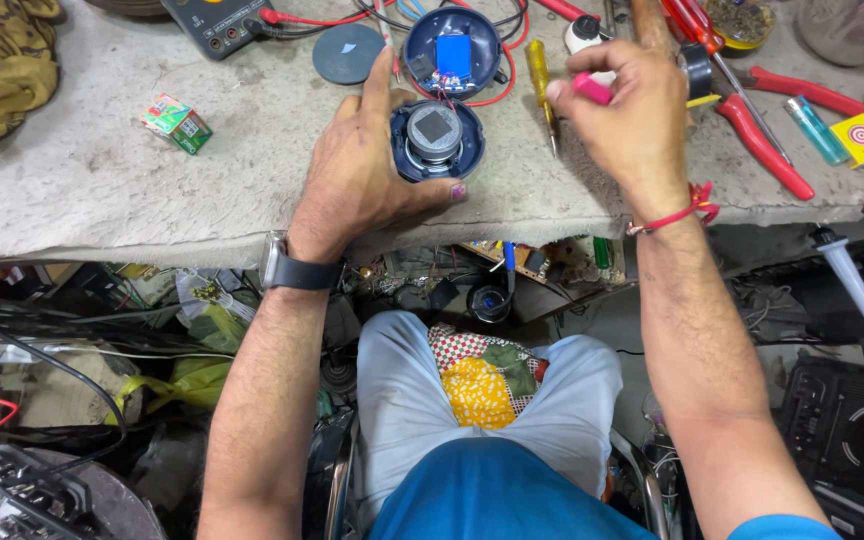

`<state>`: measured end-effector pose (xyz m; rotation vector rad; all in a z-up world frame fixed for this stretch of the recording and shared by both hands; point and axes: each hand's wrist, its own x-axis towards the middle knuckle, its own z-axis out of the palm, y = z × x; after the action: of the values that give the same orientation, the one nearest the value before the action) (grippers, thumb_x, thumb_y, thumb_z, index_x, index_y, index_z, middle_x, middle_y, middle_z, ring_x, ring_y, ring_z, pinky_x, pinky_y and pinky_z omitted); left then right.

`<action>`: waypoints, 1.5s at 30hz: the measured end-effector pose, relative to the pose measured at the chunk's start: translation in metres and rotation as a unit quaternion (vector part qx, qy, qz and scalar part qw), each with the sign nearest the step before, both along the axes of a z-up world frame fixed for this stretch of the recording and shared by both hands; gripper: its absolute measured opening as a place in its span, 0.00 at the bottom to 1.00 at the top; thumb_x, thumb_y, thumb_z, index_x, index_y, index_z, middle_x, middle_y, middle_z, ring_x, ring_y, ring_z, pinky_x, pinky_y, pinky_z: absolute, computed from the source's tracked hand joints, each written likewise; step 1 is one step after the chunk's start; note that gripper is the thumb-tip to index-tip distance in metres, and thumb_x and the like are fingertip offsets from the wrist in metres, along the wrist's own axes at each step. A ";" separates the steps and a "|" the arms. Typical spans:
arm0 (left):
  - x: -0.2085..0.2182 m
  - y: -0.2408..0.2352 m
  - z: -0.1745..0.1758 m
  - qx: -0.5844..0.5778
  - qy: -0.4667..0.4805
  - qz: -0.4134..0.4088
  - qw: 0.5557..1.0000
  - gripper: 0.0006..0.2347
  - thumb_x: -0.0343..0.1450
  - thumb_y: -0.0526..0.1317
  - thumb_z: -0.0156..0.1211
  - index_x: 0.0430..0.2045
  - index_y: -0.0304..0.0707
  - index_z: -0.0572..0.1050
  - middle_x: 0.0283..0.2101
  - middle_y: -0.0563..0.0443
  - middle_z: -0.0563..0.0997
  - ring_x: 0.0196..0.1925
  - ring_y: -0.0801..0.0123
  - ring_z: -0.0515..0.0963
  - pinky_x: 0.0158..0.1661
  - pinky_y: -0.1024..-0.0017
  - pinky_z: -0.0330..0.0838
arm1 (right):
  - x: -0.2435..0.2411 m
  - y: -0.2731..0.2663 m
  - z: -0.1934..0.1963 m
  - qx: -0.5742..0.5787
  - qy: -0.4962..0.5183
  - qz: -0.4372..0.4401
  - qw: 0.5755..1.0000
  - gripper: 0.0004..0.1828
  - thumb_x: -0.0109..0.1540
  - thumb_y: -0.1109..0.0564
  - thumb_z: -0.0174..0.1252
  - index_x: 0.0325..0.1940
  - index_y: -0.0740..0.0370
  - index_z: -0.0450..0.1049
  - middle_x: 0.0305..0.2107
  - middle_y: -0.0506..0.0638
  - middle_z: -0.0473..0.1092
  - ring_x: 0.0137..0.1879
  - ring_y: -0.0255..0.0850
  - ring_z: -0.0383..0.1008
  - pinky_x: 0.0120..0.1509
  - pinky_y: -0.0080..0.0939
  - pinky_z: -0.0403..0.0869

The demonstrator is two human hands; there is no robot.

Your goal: The person disassembles a small round electronic device, adjusts internal wiring and components with a screwdriver, and reassembles the casing. The person handles the device, a screwdriver, and internal wires throughout the process.

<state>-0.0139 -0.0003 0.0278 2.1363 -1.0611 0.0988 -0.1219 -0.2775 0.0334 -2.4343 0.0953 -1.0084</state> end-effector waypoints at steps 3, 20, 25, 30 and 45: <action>0.007 0.005 -0.001 -0.025 -0.001 -0.064 0.998 0.58 0.55 0.53 0.84 0.73 0.28 0.45 0.62 0.36 0.78 0.68 0.44 0.71 0.68 0.58 0.64 | 0.011 -0.007 0.010 0.409 -0.052 0.213 0.886 0.06 0.69 0.61 0.64 0.49 0.63 0.77 0.36 0.47 0.74 0.34 0.32 0.68 0.36 0.34 0.63; 0.003 0.007 -0.008 -0.089 -0.067 -0.050 0.992 0.62 0.58 0.53 0.86 0.74 0.29 0.36 0.57 0.33 0.75 0.61 0.42 0.76 0.65 0.55 0.69 | 0.036 0.026 -0.009 0.408 -0.049 0.314 0.856 0.21 0.75 0.62 0.66 0.59 0.60 0.57 0.42 0.61 0.76 0.45 0.44 0.82 0.46 0.40 0.84; 0.007 0.008 -0.012 -0.094 -0.085 -0.062 0.990 0.61 0.57 0.50 0.85 0.73 0.29 0.36 0.55 0.33 0.76 0.58 0.42 0.76 0.62 0.55 0.70 | 0.035 0.026 -0.011 0.405 -0.030 0.314 0.858 0.21 0.76 0.61 0.66 0.56 0.61 0.56 0.42 0.60 0.76 0.45 0.44 0.83 0.46 0.39 0.84; 0.005 0.008 -0.012 -0.100 -0.094 -0.060 0.989 0.60 0.57 0.49 0.85 0.74 0.30 0.36 0.54 0.35 0.76 0.60 0.41 0.76 0.62 0.54 0.70 | 0.035 0.022 -0.015 0.406 -0.032 0.307 0.860 0.21 0.76 0.60 0.67 0.56 0.61 0.57 0.42 0.60 0.76 0.46 0.44 0.83 0.46 0.39 0.84; 0.003 0.009 -0.007 -0.142 -0.129 -0.069 0.979 0.59 0.55 0.45 0.87 0.70 0.31 0.37 0.50 0.36 0.80 0.57 0.41 0.77 0.59 0.55 0.72 | 0.038 0.021 -0.018 0.384 0.007 0.283 0.879 0.21 0.76 0.60 0.65 0.56 0.60 0.56 0.41 0.58 0.74 0.44 0.43 0.83 0.45 0.38 0.85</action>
<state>-0.0107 0.0089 0.0206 1.8196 -1.2580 0.4446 -0.0837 -0.2564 0.0154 -1.5851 -0.1758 -0.5297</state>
